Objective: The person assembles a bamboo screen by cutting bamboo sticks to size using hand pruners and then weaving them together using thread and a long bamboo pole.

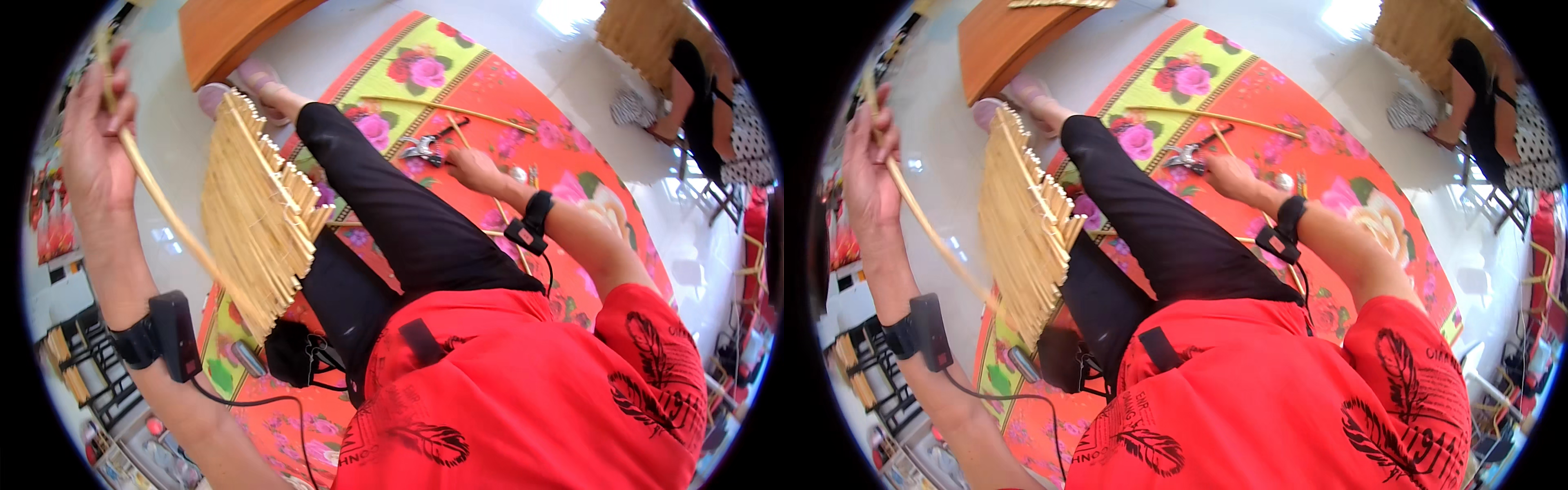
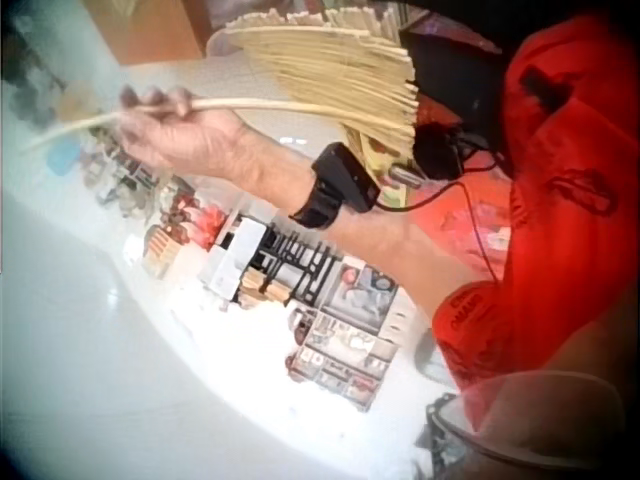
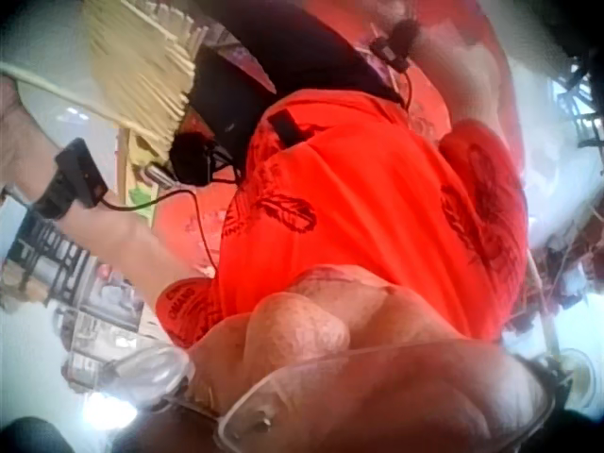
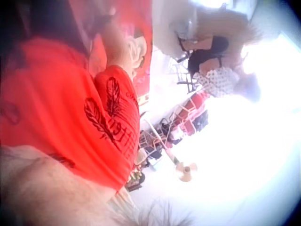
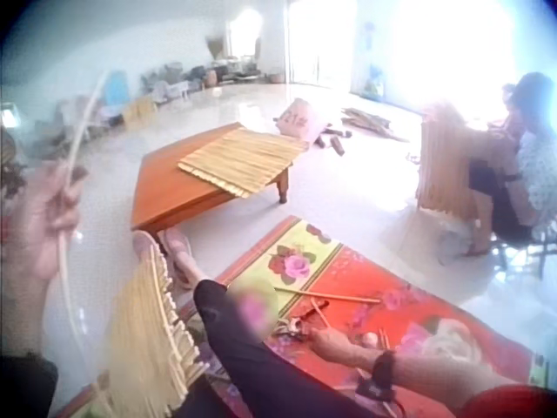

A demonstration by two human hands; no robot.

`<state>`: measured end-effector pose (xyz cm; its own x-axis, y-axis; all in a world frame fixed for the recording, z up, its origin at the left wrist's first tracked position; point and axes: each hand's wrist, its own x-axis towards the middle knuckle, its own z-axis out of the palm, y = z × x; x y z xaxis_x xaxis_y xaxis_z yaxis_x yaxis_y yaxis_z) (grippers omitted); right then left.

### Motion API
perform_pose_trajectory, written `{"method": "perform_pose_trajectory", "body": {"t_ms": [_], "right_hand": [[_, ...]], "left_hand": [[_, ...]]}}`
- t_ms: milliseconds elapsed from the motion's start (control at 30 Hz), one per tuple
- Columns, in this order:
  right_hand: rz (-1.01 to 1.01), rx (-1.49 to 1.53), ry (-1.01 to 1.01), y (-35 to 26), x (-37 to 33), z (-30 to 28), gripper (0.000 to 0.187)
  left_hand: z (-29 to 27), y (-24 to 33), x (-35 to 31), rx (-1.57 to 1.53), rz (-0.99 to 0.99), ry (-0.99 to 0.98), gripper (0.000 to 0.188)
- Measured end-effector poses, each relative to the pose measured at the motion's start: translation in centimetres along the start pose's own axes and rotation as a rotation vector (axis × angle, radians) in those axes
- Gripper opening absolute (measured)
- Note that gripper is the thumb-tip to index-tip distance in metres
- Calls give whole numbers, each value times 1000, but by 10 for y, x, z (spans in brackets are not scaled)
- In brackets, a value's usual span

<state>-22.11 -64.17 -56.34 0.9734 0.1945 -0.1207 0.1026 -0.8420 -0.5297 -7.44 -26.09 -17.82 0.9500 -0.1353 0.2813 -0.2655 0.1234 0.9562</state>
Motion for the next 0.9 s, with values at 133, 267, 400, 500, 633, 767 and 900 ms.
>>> {"method": "perform_pose_trajectory", "body": {"t_ms": [133, 267, 400, 500, 633, 767, 900], "right_hand": [[79, -192, -77, 36, -21, 63, 17], [32, -270, -19, 28, -12, 79, 17], [58, -311, 129, 31, -4, 73, 17], [40, -353, 150, 37, 0, 73, 16], [169, -332, 132, 45, 14, 78, 14], [236, -302, -61, 43, 19, 69, 16], [165, -64, 18, 43, 16, 57, 16]], "left_hand": [[24, -21, -69, 5, -475, -80, 15], [30, -65, -152, -229, -726, 7, 6], [33, -87, -193, -372, -783, 29, 9], [33, -94, -213, -436, -794, 64, 10], [30, -103, -229, -623, -800, 97, 7], [27, -105, -241, -730, -811, 129, 5], [25, -108, -251, -833, -826, 129, 4]]}}
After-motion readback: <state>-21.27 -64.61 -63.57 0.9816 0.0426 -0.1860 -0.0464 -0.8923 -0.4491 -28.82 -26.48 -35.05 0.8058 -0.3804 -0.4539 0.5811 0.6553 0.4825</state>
